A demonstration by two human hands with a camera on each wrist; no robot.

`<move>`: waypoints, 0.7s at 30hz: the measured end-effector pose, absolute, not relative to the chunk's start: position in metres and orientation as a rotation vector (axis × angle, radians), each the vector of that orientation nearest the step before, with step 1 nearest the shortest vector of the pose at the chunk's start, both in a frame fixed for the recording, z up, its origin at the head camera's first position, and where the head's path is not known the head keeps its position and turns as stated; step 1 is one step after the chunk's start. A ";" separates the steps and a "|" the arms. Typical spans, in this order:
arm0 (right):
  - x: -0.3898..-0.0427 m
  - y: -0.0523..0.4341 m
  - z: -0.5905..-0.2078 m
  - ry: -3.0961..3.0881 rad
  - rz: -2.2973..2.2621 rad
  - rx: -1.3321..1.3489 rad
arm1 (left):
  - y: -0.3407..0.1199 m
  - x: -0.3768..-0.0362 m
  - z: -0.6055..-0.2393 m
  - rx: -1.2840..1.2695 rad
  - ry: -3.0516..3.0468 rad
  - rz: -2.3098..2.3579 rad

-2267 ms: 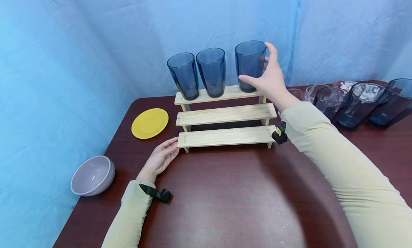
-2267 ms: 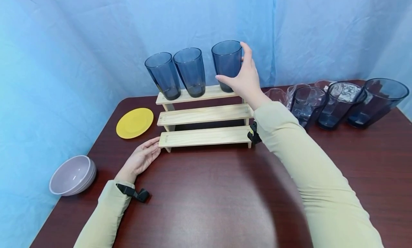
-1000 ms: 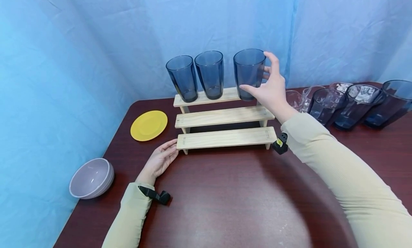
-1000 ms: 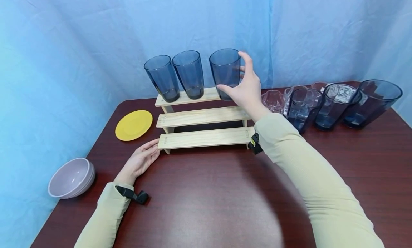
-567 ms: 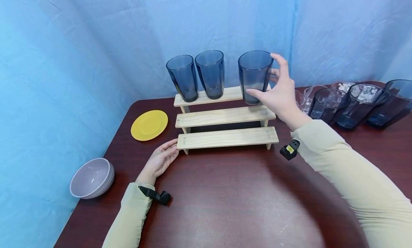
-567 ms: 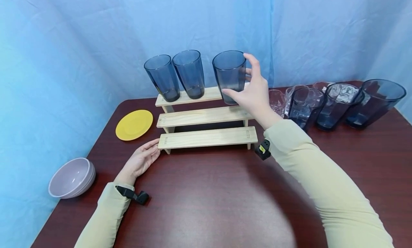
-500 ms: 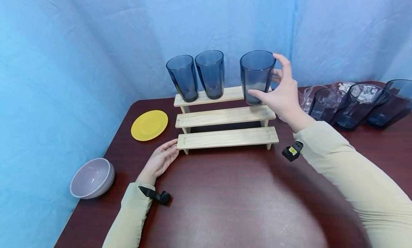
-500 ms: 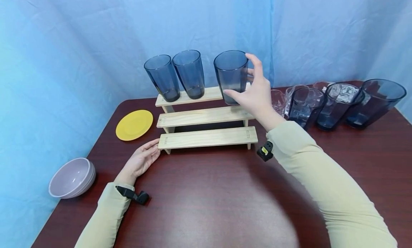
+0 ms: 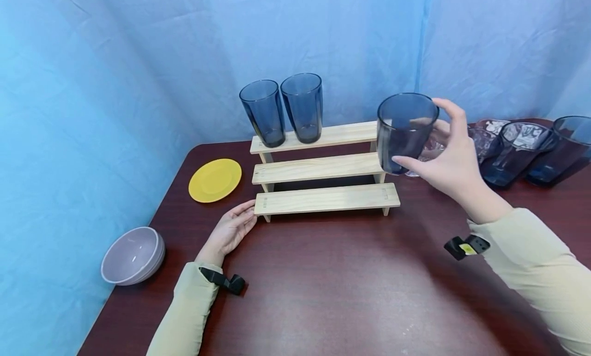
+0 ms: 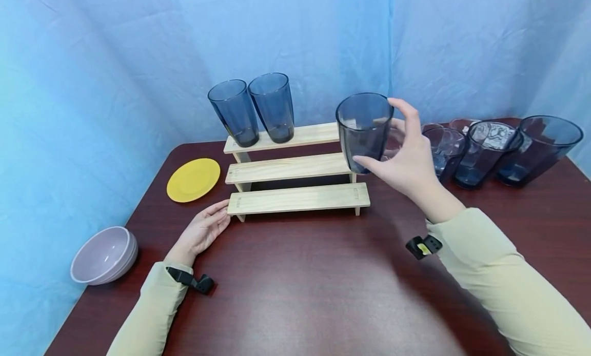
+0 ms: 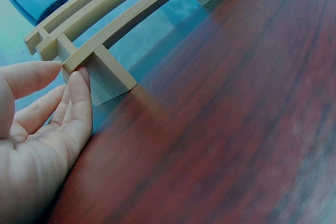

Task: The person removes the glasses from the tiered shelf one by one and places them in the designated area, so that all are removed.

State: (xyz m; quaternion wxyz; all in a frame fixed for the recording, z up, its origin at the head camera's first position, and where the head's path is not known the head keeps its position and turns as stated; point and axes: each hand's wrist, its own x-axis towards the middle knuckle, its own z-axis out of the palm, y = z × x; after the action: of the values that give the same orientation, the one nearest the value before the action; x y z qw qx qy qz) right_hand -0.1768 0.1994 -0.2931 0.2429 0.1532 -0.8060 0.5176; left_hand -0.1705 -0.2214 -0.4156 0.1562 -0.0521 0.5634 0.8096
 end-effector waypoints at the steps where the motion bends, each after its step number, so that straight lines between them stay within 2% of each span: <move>1: -0.174 0.203 -0.294 -2.201 1.426 0.427 | -0.221 -0.171 -0.416 -0.149 1.611 2.319; 15: -0.131 0.279 -0.314 -2.314 1.346 0.450 | -0.218 -0.171 -0.415 -0.127 1.622 2.314; 21: -0.124 0.316 -0.324 -2.372 1.325 0.346 | -0.218 -0.171 -0.415 -0.135 1.614 2.329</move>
State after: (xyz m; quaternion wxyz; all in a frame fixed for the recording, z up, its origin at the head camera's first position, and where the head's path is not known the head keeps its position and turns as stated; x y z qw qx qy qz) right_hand -0.1245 0.3162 -0.3238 0.2001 0.1239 -0.8485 0.4741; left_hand -0.1714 -0.2183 -0.4147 0.1518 -0.0471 0.5622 0.8116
